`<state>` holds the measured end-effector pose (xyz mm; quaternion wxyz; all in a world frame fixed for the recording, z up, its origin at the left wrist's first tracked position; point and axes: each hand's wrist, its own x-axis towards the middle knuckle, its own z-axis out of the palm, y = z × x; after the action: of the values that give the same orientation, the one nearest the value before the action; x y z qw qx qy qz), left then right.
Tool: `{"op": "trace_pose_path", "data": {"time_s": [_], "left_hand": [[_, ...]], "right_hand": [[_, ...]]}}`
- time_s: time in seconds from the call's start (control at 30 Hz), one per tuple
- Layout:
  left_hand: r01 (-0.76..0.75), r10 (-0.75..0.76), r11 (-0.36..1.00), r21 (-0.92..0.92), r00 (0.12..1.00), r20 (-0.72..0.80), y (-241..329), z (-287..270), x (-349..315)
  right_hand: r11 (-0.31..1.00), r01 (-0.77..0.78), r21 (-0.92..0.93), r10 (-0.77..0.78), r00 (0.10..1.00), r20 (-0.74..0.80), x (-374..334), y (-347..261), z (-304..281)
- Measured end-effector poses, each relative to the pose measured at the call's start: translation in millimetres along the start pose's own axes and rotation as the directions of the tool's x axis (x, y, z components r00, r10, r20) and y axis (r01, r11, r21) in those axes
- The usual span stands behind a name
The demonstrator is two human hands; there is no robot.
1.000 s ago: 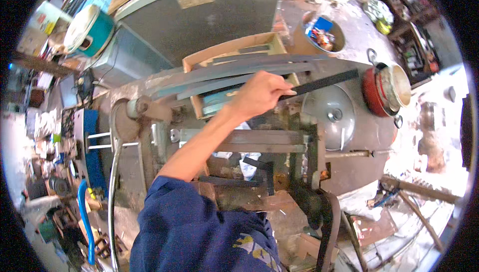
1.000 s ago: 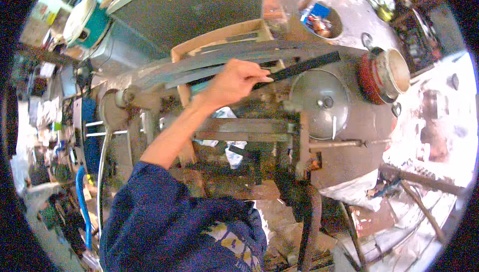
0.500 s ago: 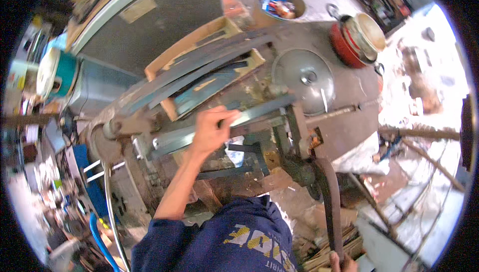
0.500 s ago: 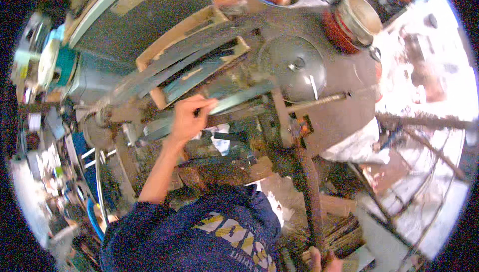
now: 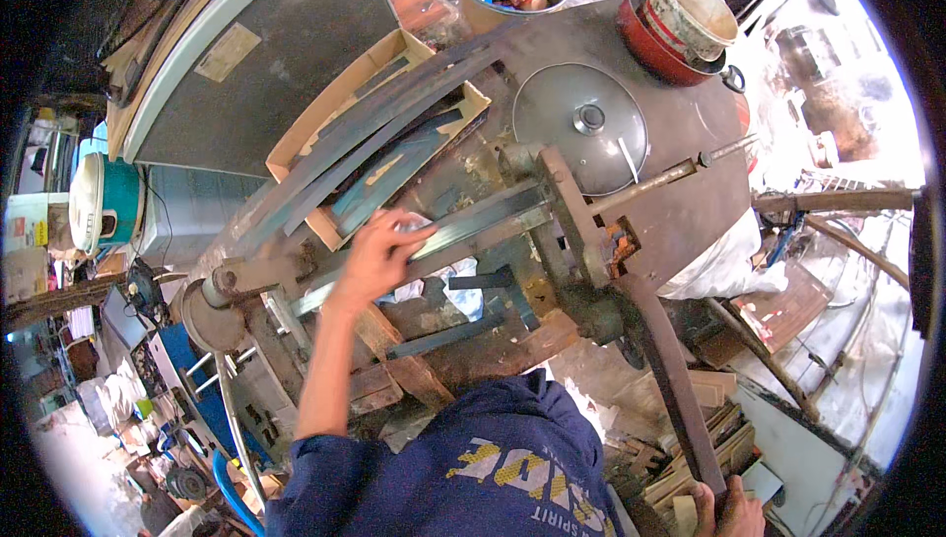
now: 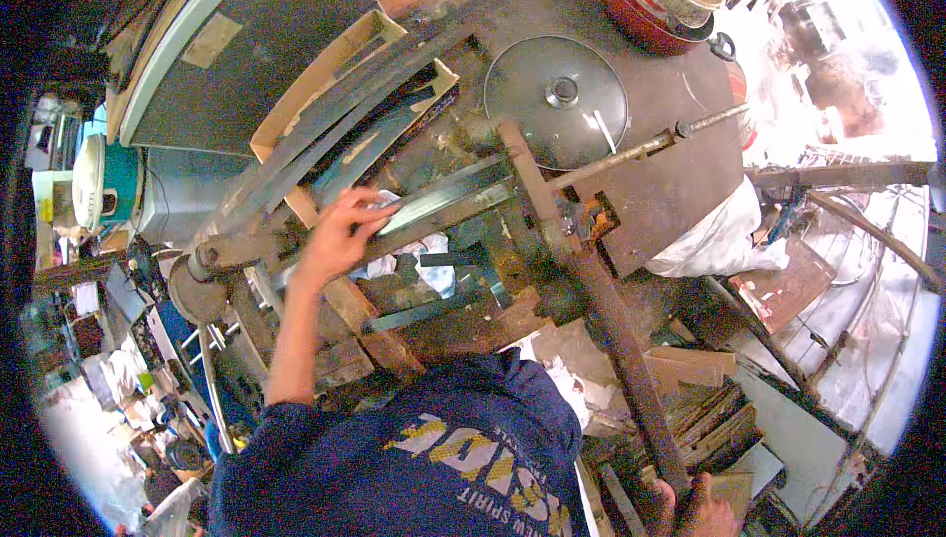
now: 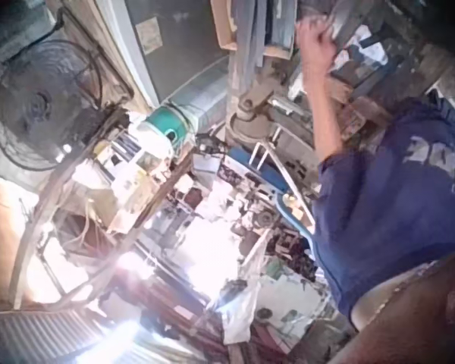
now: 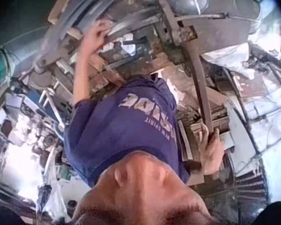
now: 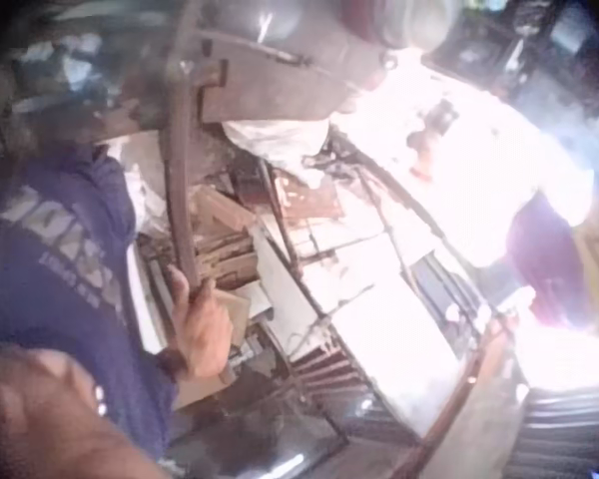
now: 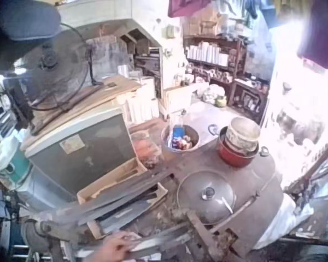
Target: The person bends a metal strip using a manual bending machine, smooths a small black component against a bench grinder, and attaches pieces to a large white signage panel using pliers and a hand tool.
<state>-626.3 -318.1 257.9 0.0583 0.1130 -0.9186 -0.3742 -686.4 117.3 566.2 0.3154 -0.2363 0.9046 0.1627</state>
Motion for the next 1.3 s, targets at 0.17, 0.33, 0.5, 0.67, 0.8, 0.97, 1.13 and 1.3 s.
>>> {"op": "trace_pose_path", "data": {"time_s": [0.17, 0.33, 0.5, 0.67, 0.8, 0.97, 1.13, 1.3], "left_hand": [[0.46, -0.326, 0.755, -0.468, 0.882, 0.341, -51.2, -47.5, -33.6], [0.44, -0.277, 0.774, -0.455, 0.882, 0.381, -35.9, -12.9, 13.6], [0.334, -0.232, 0.869, -0.366, 0.927, 0.296, -4.2, 39.3, 75.9], [0.205, -0.137, 0.925, -0.319, 0.965, 0.223, 5.5, 62.0, 104.3], [0.343, -0.209, 0.873, -0.347, 0.906, 0.369, -0.3, 57.5, 106.6], [0.277, -0.18, 0.903, -0.327, 0.938, 0.298, 6.8, 58.6, 101.0], [0.127, -0.106, 0.962, -0.243, 0.99, 0.097, 32.3, 61.2, 103.2], [0.026, -0.025, 1.0, -0.012, 0.997, 0.078, 22.8, 29.9, 83.5]], "right_hand": [[0.987, -0.137, 0.084, 0.14, 0.989, -0.039, 7.5, -13.6, -15.1], [0.959, -0.271, 0.085, 0.265, 0.961, 0.081, 16.7, -19.3, -26.2], [0.952, -0.301, 0.058, 0.297, 0.952, 0.076, 14.5, -17.5, -22.4], [0.928, -0.352, 0.119, 0.336, 0.932, 0.139, 16.7, -18.3, -24.5], [0.885, -0.434, 0.169, 0.368, 0.874, 0.318, 26.7, -18.0, -30.5], [0.802, -0.346, 0.487, 0.354, 0.932, 0.079, 43.0, 21.2, 140.9], [0.652, 0.093, 0.752, 0.233, 0.92, -0.316, 132.6, 17.7, 304.3], [0.72, 0.197, 0.666, 0.22, 0.845, -0.487, 134.0, 16.7, 307.1]]}}
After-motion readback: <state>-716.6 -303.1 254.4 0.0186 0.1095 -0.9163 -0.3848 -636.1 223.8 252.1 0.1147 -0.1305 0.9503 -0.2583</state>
